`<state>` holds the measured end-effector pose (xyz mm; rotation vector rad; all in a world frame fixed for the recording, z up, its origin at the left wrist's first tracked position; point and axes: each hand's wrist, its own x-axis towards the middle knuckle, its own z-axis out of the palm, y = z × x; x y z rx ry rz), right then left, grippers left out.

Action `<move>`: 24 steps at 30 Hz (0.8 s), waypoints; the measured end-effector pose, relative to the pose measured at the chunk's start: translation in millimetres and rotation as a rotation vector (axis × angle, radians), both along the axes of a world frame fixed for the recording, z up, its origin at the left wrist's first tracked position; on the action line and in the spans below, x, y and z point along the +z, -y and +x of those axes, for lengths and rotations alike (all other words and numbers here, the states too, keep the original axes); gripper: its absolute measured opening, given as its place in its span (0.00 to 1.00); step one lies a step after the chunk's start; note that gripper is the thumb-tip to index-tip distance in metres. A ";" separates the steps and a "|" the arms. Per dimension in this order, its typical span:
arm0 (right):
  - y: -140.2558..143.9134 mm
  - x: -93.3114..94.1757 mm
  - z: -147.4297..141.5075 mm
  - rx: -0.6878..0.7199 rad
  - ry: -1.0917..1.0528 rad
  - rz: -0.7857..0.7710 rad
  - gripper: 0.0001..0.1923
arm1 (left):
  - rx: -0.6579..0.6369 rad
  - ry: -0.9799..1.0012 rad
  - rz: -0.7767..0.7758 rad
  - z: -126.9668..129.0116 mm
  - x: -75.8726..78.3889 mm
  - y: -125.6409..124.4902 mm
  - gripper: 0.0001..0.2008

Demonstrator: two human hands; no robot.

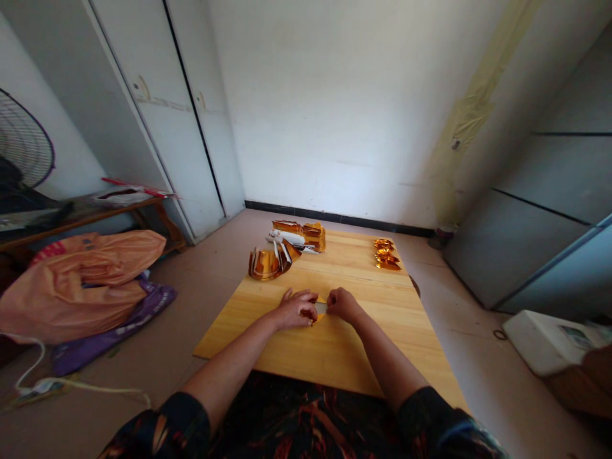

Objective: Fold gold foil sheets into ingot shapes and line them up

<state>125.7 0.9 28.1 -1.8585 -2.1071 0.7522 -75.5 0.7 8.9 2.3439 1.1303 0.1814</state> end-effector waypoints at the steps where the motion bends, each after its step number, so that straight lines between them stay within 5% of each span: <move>1: -1.0 -1.4 2.0 -0.013 -0.007 0.003 0.05 | 0.001 0.003 0.000 0.0 -0.1 0.0 0.09; 8: 12.6 -19.5 11.6 0.167 -0.259 0.222 0.13 | 0.059 0.044 0.004 3.6 3.3 3.8 0.08; 12: 26.4 -24.4 10.0 0.320 -0.179 0.291 0.14 | 0.128 0.061 0.030 8.8 2.1 4.8 0.08; 24: 45.7 -30.2 -4.1 0.338 -0.010 0.411 0.11 | 0.099 0.033 0.030 7.9 -0.8 1.0 0.10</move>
